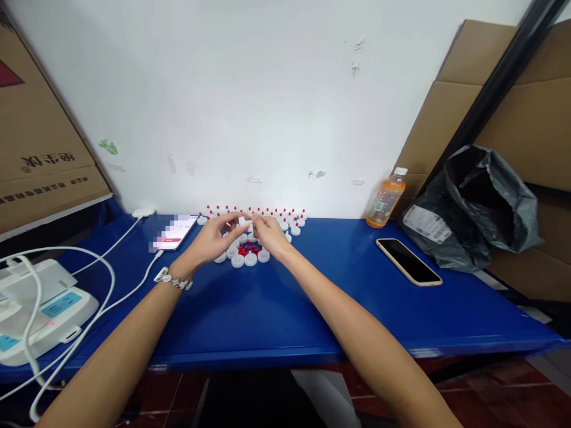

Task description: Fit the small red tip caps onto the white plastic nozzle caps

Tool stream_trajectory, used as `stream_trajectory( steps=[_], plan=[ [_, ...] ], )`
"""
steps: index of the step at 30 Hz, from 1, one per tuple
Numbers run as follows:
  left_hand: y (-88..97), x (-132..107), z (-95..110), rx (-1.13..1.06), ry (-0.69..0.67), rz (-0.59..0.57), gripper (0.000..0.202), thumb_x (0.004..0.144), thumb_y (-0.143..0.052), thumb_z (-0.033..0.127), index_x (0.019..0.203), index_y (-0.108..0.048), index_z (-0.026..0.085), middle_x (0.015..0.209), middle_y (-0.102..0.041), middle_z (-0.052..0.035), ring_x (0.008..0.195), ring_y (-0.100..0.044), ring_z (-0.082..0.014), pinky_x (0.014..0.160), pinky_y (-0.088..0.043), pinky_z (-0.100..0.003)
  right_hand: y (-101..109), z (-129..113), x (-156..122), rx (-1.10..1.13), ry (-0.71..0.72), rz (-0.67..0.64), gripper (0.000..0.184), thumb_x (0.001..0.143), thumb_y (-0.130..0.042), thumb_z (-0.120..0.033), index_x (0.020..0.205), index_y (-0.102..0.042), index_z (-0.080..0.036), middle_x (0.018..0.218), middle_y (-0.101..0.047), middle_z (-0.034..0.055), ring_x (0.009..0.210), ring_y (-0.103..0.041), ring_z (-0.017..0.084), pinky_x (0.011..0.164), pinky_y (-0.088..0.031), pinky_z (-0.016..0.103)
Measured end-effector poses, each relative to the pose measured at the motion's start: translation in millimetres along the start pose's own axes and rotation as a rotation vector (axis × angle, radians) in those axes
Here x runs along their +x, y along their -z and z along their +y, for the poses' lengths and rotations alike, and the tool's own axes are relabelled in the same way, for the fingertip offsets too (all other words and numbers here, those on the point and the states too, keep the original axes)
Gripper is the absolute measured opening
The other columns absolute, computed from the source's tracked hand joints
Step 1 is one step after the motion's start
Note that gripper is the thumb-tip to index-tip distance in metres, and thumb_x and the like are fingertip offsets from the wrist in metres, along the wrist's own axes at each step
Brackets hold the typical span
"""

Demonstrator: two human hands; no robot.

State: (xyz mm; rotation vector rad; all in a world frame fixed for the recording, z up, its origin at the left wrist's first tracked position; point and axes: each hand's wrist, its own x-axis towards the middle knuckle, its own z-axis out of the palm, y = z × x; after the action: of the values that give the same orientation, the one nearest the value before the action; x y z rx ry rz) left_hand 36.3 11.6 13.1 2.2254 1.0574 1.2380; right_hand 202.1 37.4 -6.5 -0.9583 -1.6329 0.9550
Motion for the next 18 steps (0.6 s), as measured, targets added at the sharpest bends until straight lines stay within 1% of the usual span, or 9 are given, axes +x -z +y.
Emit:
stream_trajectory(
  steps=[3,5,7,9,11,12,14,16,18],
  plan=[
    [-1.2,3,0,-0.256,0.126,-0.039,0.040,0.090,-0.058,0.054,0.091,-0.068,0.016,0.076,-0.064,-0.0032,0.067,-0.054,-0.0139,0.062,-0.044,-0.027,2,-8,-4,-0.173,0.117,0.083,0.052,0.095,-0.036,-0.062,0.061,-0.035,-0.023,0.054,-0.036,-0.0031,0.053,-0.035,0.013,0.053,-0.028,0.029],
    [2.1,4,-3,-0.430,0.202,-0.019,0.045,0.091,-0.055,0.058,0.078,-0.063,0.016,0.069,-0.059,-0.0022,0.060,-0.049,-0.0122,0.058,-0.042,-0.027,4,-12,-6,-0.275,0.184,0.156,0.049,0.097,-0.036,-0.057,0.062,-0.033,-0.023,0.055,-0.036,-0.0031,0.055,-0.036,0.013,0.055,-0.028,0.029],
    [6.3,4,-6,-0.510,0.246,0.020,0.048,0.091,-0.052,0.060,0.072,-0.059,0.016,0.065,-0.055,-0.0017,0.058,-0.047,-0.0118,0.056,-0.041,-0.027,6,-13,-7,-0.299,0.205,0.189,0.047,0.099,-0.035,-0.054,0.064,-0.033,-0.023,0.057,-0.037,-0.0032,0.057,-0.037,0.013,0.057,-0.029,0.029],
    [8.2,4,-7,-0.458,0.238,0.002,0.047,0.089,-0.055,0.060,0.074,-0.060,0.016,0.068,-0.057,-0.0026,0.060,-0.048,-0.0125,0.057,-0.042,-0.028,7,-13,-9,-0.269,0.175,0.138,0.045,0.100,-0.032,-0.054,0.067,-0.037,-0.023,0.060,-0.041,-0.0030,0.059,-0.041,0.014,0.059,-0.032,0.029],
    [6.1,3,-6,-0.345,0.191,-0.058,0.043,0.088,-0.059,0.058,0.079,-0.063,0.016,0.074,-0.061,-0.0029,0.065,-0.052,-0.0137,0.061,-0.043,-0.028,5,-12,-12,-0.264,0.150,0.057,0.043,0.100,-0.031,-0.054,0.072,-0.042,-0.023,0.063,-0.046,-0.0027,0.061,-0.044,0.015,0.062,-0.035,0.029],
    [3.9,2,-5,-0.295,0.156,-0.081,0.041,0.089,-0.059,0.057,0.082,-0.064,0.017,0.076,-0.062,-0.0030,0.068,-0.054,-0.0145,0.064,-0.045,-0.028,4,-11,-13,-0.278,0.155,0.028,0.042,0.100,-0.032,-0.054,0.074,-0.043,-0.024,0.064,-0.048,-0.0026,0.062,-0.045,0.015,0.062,-0.035,0.029],
    [0.2,1,-2,-0.217,0.079,-0.101,0.039,0.092,-0.055,0.054,0.089,-0.066,0.017,0.079,-0.064,-0.0032,0.075,-0.057,-0.0162,0.070,-0.047,-0.029,3,-9,-13,-0.305,0.199,0.019,0.039,0.100,-0.035,-0.052,0.075,-0.043,-0.023,0.065,-0.048,-0.0025,0.063,-0.046,0.015,0.062,-0.035,0.028],
    [0.9,0,-1,-0.112,0.016,-0.073,0.037,0.094,-0.052,0.051,0.100,-0.068,0.017,0.082,-0.065,-0.0037,0.078,-0.058,-0.0169,0.072,-0.047,-0.029,3,-7,-11,-0.265,0.188,0.050,0.040,0.100,-0.034,-0.049,0.071,-0.042,-0.023,0.063,-0.045,-0.0024,0.061,-0.043,0.014,0.060,-0.034,0.028],
    [7.6,-2,-3,0.012,-0.016,0.005,0.037,0.094,-0.054,0.049,0.111,-0.068,0.018,0.087,-0.066,-0.0041,0.079,-0.058,-0.0166,0.073,-0.047,-0.029,8,-2,-7,-0.176,0.080,0.095,0.042,0.099,-0.033,-0.047,0.065,-0.038,-0.023,0.057,-0.041,-0.0026,0.056,-0.040,0.014,0.056,-0.032,0.028]
  ],
)
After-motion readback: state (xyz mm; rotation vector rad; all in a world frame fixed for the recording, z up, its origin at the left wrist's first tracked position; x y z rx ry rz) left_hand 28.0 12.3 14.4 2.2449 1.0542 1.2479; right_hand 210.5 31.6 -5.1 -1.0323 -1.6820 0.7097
